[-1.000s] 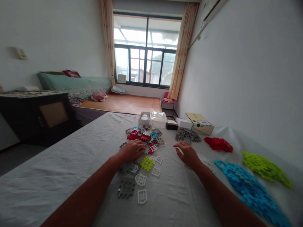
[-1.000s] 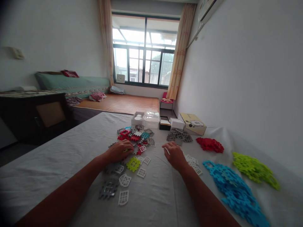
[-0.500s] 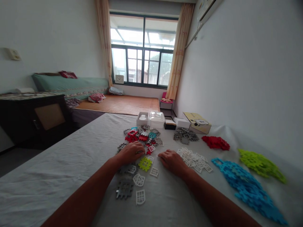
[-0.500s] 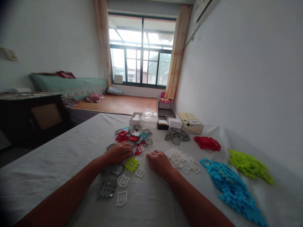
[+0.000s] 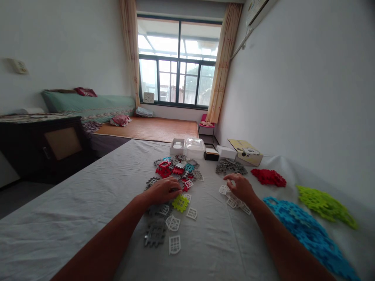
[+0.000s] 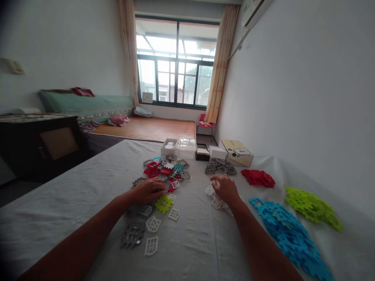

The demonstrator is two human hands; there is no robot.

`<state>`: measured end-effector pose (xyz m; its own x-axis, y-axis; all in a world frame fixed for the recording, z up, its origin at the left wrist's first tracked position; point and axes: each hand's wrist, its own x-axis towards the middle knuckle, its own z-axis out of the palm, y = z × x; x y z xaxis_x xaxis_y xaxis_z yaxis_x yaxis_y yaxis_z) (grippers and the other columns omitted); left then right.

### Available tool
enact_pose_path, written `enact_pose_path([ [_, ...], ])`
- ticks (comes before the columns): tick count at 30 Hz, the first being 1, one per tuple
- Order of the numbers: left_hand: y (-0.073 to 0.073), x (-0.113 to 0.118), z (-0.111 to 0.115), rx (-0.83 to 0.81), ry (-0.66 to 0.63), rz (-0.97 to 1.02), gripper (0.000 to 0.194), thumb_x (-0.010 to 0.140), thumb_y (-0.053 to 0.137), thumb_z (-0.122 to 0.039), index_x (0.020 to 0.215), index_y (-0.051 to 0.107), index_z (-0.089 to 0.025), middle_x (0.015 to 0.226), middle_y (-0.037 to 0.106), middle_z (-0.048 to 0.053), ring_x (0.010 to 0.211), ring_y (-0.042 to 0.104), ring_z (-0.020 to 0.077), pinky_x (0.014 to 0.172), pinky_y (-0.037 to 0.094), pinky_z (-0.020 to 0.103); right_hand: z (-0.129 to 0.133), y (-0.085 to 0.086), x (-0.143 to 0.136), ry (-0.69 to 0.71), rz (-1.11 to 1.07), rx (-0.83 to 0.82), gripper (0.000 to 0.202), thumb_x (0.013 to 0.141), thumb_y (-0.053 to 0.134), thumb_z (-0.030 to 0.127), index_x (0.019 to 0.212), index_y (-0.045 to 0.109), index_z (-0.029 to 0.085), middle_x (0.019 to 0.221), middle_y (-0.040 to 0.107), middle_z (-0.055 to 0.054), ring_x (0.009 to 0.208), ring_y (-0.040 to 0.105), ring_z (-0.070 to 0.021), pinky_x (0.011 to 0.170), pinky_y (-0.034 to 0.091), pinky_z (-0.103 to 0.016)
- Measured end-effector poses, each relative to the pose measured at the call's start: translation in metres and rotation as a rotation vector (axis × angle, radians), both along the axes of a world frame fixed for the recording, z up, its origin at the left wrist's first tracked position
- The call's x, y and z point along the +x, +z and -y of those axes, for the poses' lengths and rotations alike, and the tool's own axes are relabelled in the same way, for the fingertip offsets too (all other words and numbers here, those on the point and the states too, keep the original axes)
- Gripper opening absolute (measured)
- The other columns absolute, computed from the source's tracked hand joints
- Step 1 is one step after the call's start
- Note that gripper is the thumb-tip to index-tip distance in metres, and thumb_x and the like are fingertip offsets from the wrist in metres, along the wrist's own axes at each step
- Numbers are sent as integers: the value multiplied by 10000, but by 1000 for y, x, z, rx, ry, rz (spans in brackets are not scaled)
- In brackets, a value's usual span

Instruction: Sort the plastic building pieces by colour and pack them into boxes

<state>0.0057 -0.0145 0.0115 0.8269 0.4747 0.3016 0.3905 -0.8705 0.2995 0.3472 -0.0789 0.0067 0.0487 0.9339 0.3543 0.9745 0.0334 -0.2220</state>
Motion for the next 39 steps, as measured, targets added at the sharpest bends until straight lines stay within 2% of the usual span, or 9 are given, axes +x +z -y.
enact_pose_path([
  [5, 0, -2, -1, -47, -49, -27, 236, 835, 551, -396, 902, 675, -207, 883, 648, 32, 830, 568, 156, 762, 400, 232, -3, -14, -8, 168, 27, -111, 319, 862, 455, 390, 1097, 626, 258, 1140, 637, -56, 1112, 491, -221, 849, 396, -350],
  [8, -2, -3, -4, -73, -68, -46, 221, 794, 611, -372, 947, 681, -227, 924, 669, 20, 875, 568, 164, 795, 395, 235, -2, -18, -8, 191, 76, -211, 309, 837, 499, 424, 1074, 622, 269, 1174, 611, -60, 1104, 495, -242, 798, 409, -369],
  [14, -2, -3, -4, -76, -64, -61, 196, 760, 628, -256, 943, 691, -223, 908, 677, 10, 855, 564, 155, 786, 395, 223, 2, -11, -24, 201, 44, -47, 204, 867, 496, 350, 932, 653, 238, 1023, 652, -60, 1013, 531, -222, 832, 405, -362],
  [17, 0, -3, -1, -55, -48, -72, 215, 751, 595, -192, 940, 694, -220, 848, 665, 6, 795, 559, 142, 732, 397, 210, 10, -7, -54, 384, -55, 18, 200, 886, 487, 317, 970, 641, 220, 1004, 654, -60, 986, 544, -185, 868, 413, -319],
  [21, 2, -3, 0, -43, -37, -77, 237, 746, 566, -151, 929, 699, -221, 824, 663, 3, 771, 556, 134, 720, 394, 207, 26, -6, -98, 698, -74, -36, 261, 852, 554, 395, 1053, 621, 242, 1017, 657, -43, 980, 543, -179, 872, 425, -300],
  [24, 3, -2, 1, -50, -56, -74, 234, 739, 556, -122, 892, 705, -217, 825, 672, -1, 790, 558, 131, 745, 391, 206, 32, -7, -112, 800, -45, -83, 290, 817, 595, 435, 1042, 631, 256, 1004, 660, -32, 958, 549, -180, 860, 430, -292],
  [28, 4, -2, 2, -53, -69, -77, 202, 752, 557, -140, 870, 704, -213, 818, 679, -3, 788, 559, 131, 747, 391, 207, 29, -10, -108, 745, -25, -84, 176, 860, 545, 314, 979, 648, 236, 964, 670, -31, 927, 563, -165, 841, 432, -267],
  [33, 3, -2, 1, -54, -60, -78, 183, 770, 564, -173, 878, 704, -220, 830, 681, 1, 803, 565, 138, 754, 393, 213, 24, -12, -102, 613, -3, -70, 221, 876, 457, 195, 1003, 635, 222, 927, 687, -23, 875, 594, -148, 806, 427, -243],
  [39, 2, -3, 0, -55, -74, -79, 164, 783, 576, -218, 888, 703, -217, 839, 677, 7, 801, 560, 139, 750, 393, 210, 16, -6, -71, 244, 63, -9, 221, 840, 452, 177, 964, 628, 228, 963, 673, -26, 863, 607, -156, 768, 403, -255],
])
